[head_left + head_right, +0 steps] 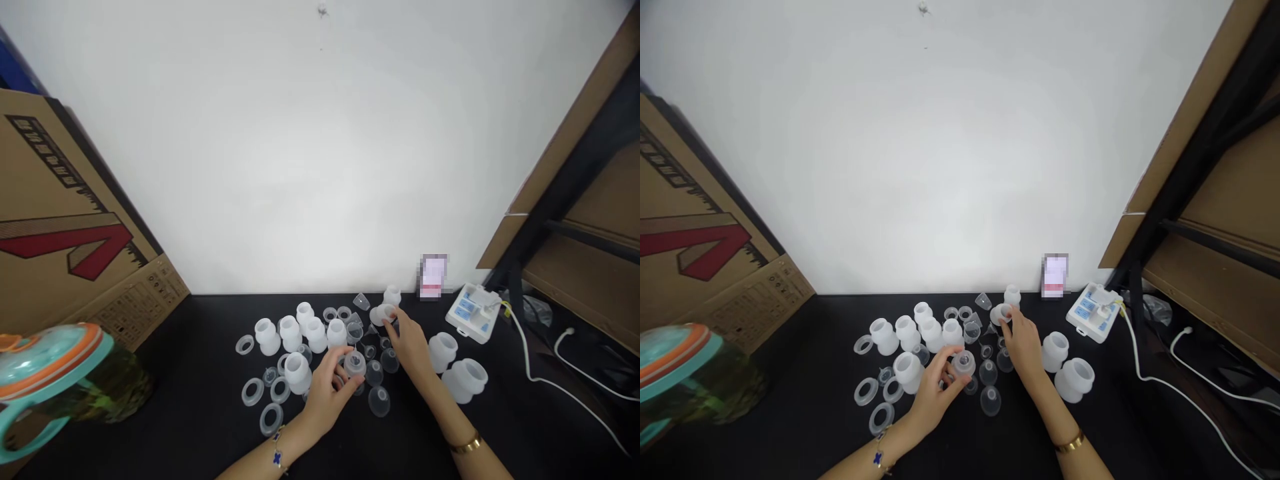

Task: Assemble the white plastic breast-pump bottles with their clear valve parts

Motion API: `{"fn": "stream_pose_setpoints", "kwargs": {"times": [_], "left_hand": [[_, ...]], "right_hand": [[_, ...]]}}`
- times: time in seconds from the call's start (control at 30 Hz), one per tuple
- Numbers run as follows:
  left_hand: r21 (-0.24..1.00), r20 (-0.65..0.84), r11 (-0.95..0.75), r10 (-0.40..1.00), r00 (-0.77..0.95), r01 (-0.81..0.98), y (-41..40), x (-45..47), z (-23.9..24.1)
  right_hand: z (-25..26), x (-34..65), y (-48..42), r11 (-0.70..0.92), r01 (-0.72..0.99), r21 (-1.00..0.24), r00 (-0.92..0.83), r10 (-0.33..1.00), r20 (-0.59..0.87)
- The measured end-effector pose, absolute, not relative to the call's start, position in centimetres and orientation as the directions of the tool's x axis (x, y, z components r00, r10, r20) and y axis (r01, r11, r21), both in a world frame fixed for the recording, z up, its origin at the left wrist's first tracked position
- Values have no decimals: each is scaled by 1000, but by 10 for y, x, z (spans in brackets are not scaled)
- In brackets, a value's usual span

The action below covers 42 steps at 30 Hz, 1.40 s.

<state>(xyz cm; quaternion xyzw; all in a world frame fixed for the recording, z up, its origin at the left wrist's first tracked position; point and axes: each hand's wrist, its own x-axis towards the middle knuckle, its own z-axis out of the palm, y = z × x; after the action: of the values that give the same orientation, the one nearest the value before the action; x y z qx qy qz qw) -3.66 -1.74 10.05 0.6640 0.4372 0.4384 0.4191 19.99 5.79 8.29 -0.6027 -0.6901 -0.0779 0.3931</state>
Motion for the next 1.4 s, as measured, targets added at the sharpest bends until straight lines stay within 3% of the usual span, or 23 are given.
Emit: {"fn": "stream_pose_setpoints", "kwargs": {"times": [0.13,0.23,0.37,0.47,0.6,0.73,1.1,1.4], "left_hand": [[937,228,-278,946,231,212,-17,-38,96],[942,217,-262,952,215,210,-16,-37,91],[955,227,-256,956,184,147,-15,-36,86],[964,224,-250,946,233,88,-14,-37,84],[994,112,-99,929,352,-53,-12,-37,86],[986,3,78,875,484,-148,-12,-36,85],[988,46,42,837,545,-148,-14,-40,84],[992,47,31,816,576,-125,-13,-38,88]], "right_hand": [[89,197,55,261,851,-455,84,788,610],[100,194,47,255,765,-591,188,790,584],[113,188,34,286,487,-825,359,796,488],[118,183,30,364,182,-914,406,819,407],[121,173,28,400,-98,-911,383,860,337],[125,165,24,359,-188,-914,338,897,283],[123,158,21,161,-360,-919,247,966,72],[122,146,15,80,-303,-950,33,997,74]]}}
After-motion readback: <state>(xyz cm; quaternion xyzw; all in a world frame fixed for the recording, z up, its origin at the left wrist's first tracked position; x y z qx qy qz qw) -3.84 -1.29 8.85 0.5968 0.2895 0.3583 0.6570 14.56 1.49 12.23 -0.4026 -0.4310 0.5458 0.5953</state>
